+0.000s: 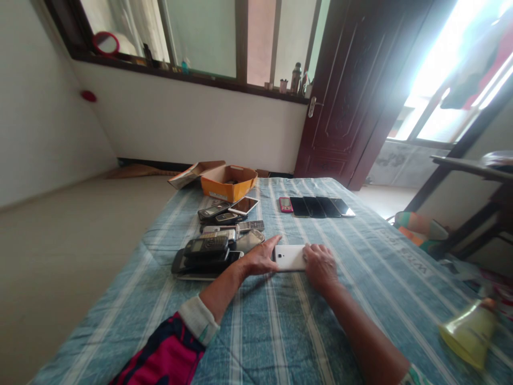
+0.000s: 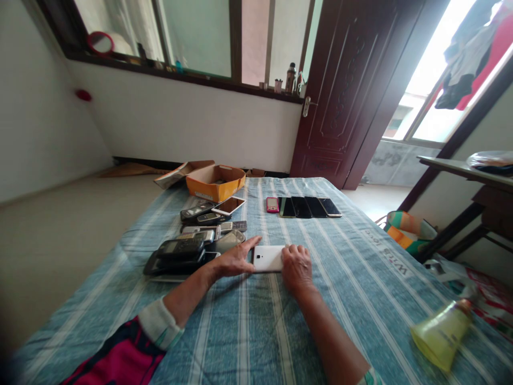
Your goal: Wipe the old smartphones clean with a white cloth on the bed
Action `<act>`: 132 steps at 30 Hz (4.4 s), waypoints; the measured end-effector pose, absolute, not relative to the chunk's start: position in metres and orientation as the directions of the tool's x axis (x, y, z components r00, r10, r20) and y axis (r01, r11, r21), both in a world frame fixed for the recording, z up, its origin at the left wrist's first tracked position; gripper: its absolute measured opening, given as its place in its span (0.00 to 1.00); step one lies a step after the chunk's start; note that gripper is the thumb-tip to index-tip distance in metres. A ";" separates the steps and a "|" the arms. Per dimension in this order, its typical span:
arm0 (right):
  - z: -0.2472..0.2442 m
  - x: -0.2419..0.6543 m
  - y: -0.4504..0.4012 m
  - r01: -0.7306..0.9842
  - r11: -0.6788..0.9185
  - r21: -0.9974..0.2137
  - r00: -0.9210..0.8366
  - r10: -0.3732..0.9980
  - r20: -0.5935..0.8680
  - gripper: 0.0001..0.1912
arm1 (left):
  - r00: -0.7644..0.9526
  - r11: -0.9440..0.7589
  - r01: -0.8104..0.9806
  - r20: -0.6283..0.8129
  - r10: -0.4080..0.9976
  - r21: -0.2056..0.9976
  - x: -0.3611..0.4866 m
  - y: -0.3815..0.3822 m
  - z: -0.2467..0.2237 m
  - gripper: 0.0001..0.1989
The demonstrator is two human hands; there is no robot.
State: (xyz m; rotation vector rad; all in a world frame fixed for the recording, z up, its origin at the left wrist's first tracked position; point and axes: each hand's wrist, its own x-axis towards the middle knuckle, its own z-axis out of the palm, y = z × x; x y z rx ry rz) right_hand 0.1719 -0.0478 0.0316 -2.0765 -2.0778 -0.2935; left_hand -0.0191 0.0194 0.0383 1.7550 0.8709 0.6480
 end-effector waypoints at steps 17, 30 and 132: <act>0.030 0.130 -0.025 0.799 0.557 -0.228 -0.443 0.800 0.404 0.30 | 0.294 0.124 -0.155 -0.074 0.953 0.980 -0.017 0.024 0.038 0.16; 0.024 0.117 -0.060 0.764 0.620 -0.180 -0.470 0.724 0.504 0.41 | 0.220 0.107 -0.093 -0.084 0.972 0.990 -0.010 0.019 0.039 0.12; 0.015 0.172 -0.053 0.936 0.214 -0.281 -0.098 0.922 0.375 0.22 | 0.590 -0.533 0.559 0.147 0.794 0.635 -0.009 -0.001 0.038 0.44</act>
